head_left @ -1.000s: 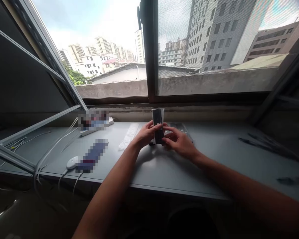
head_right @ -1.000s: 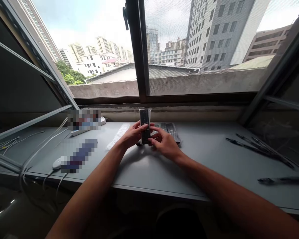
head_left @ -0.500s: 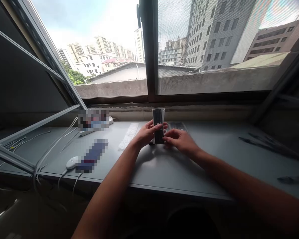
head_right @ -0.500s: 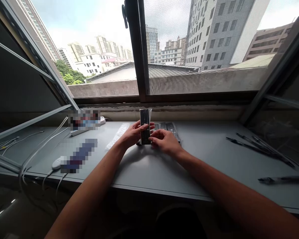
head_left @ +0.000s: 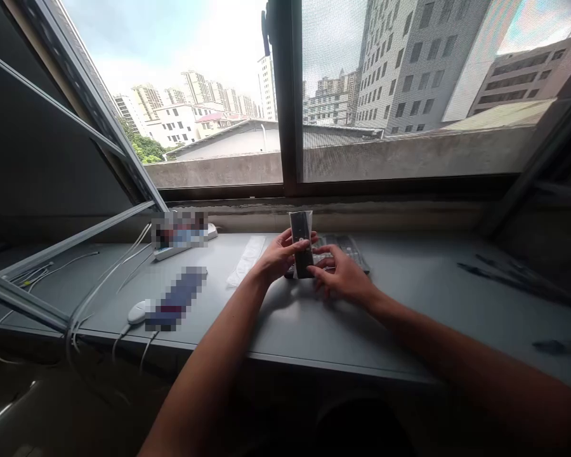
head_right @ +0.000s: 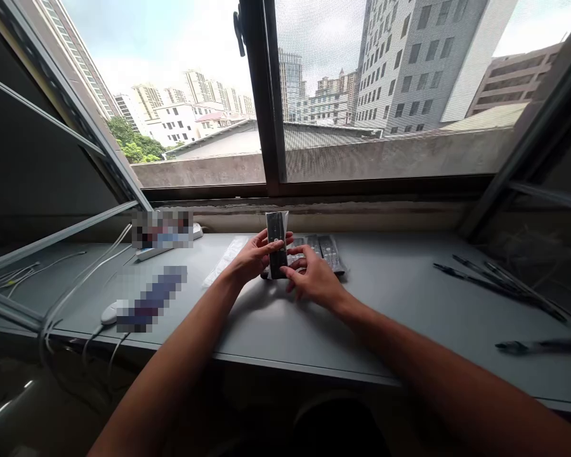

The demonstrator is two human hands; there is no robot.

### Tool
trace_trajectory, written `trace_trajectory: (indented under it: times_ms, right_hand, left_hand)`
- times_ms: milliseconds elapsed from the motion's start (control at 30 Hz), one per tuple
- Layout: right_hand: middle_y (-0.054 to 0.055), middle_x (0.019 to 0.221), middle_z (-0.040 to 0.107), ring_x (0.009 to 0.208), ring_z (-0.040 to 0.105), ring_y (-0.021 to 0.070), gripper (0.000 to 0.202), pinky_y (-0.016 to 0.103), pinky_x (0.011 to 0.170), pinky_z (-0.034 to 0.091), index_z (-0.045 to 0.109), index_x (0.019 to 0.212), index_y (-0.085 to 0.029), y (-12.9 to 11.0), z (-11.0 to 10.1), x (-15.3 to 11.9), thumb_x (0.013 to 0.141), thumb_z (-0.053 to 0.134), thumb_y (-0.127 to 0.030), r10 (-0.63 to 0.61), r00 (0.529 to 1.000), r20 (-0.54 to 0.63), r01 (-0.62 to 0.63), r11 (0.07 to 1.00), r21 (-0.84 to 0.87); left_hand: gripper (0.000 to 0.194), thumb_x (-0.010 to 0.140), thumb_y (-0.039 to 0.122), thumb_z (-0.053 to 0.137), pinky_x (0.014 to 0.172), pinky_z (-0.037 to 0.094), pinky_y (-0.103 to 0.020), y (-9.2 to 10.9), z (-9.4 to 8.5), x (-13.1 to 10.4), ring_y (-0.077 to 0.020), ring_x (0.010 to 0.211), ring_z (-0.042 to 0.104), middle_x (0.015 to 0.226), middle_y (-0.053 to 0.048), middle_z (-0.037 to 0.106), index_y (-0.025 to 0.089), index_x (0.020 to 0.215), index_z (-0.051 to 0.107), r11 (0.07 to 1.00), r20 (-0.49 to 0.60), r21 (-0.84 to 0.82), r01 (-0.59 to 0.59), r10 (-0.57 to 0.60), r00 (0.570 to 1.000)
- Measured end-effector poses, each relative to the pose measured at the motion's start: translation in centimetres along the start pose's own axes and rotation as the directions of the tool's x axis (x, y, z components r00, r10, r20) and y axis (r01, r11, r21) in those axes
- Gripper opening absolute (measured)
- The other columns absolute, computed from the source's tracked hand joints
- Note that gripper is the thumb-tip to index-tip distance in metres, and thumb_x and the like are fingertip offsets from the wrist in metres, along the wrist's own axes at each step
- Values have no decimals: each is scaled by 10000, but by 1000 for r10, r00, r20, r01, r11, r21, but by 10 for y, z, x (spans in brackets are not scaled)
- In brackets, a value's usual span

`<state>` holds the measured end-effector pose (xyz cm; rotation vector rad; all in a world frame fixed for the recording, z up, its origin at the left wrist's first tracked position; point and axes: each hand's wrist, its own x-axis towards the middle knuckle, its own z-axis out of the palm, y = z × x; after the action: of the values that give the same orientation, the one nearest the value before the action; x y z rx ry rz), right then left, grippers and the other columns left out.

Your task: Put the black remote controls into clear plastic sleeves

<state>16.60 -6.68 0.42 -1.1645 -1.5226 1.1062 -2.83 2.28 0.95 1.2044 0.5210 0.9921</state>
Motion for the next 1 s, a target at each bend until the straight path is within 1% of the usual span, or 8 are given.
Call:
trace_trajectory:
  times_ms: [67, 167, 267, 367, 500, 667, 900, 1000]
  right_hand:
    - [58, 916, 824, 731, 831, 259, 445, 296, 485, 645, 542, 1266, -227, 0, -1, 1, 938, 819, -345, -3, 1000, 9, 3, 999, 37]
    - [58, 929, 837, 796, 842, 274, 453, 281, 472, 624, 540, 1245, -242, 5, -2, 5, 910, 834, -326, 14, 1000, 14, -15, 997, 80]
    - [61, 950, 845, 780, 835, 263, 466, 302, 512, 641, 537, 1228, -246, 11, -4, 8, 894, 847, -347, 13, 1000, 7, -13, 992, 122]
    - [60, 936, 846, 736, 818, 238, 495, 321, 572, 661, 541, 1230, -231, 14, -6, 10, 891, 864, -393, -9, 1000, -7, 10, 989, 144]
    - [71, 935, 846, 719, 808, 228, 511, 325, 591, 667, 547, 1221, -217, 12, -9, 9, 883, 882, -404, -18, 999, -28, 22, 990, 142]
    - [77, 932, 844, 746, 817, 238, 407, 333, 605, 682, 593, 1177, -216, 3, -10, 7, 902, 860, -351, -10, 997, -71, 15, 998, 64]
    - [82, 971, 828, 815, 810, 244, 291, 324, 567, 668, 680, 1114, -220, 7, -13, 11, 907, 833, -353, -50, 995, -85, 51, 999, 8]
    - [72, 937, 818, 790, 796, 231, 229, 327, 589, 671, 711, 1039, -216, 7, -15, 11, 902, 827, -358, -53, 995, -86, 52, 999, -8]
  left_hand:
    - [554, 789, 377, 993, 955, 595, -391, 1, 1, -1, -316, 1228, 742, 1452, -167, 724, 206, 1266, 768, 1000, 5, 25, 9, -10, 1000]
    - [558, 789, 429, 983, 894, 590, -368, 6, 4, -3, -284, 1093, 767, 1399, -163, 746, 198, 1251, 772, 994, 20, 107, 25, -27, 999]
    - [552, 813, 474, 945, 828, 568, -328, 14, 7, -6, -248, 988, 758, 1338, -146, 768, 197, 1258, 772, 976, 31, 217, 34, -42, 999]
    - [486, 836, 470, 893, 804, 551, -308, 18, 8, -7, -259, 1020, 742, 1253, -108, 788, 208, 1229, 778, 952, 5, 304, 43, -47, 999]
    - [415, 863, 461, 851, 776, 535, -296, 18, 4, -6, -263, 1020, 736, 1160, -85, 794, 214, 1191, 794, 911, 1, 412, 38, -42, 999]
    - [600, 789, 450, 957, 804, 566, -314, 19, -1, -5, -265, 1013, 749, 1254, -131, 785, 199, 1305, 782, 915, 2, 403, -38, 41, 999]
    - [868, 695, 374, 1038, 810, 646, -362, 17, -4, -3, -281, 1015, 766, 1192, -140, 796, 191, 1468, 687, 941, -162, 337, 34, 22, 987]
    - [921, 678, 336, 1050, 807, 662, -375, 15, -7, -2, -280, 994, 772, 1173, -141, 796, 179, 1497, 659, 942, -208, 330, 59, 11, 978]
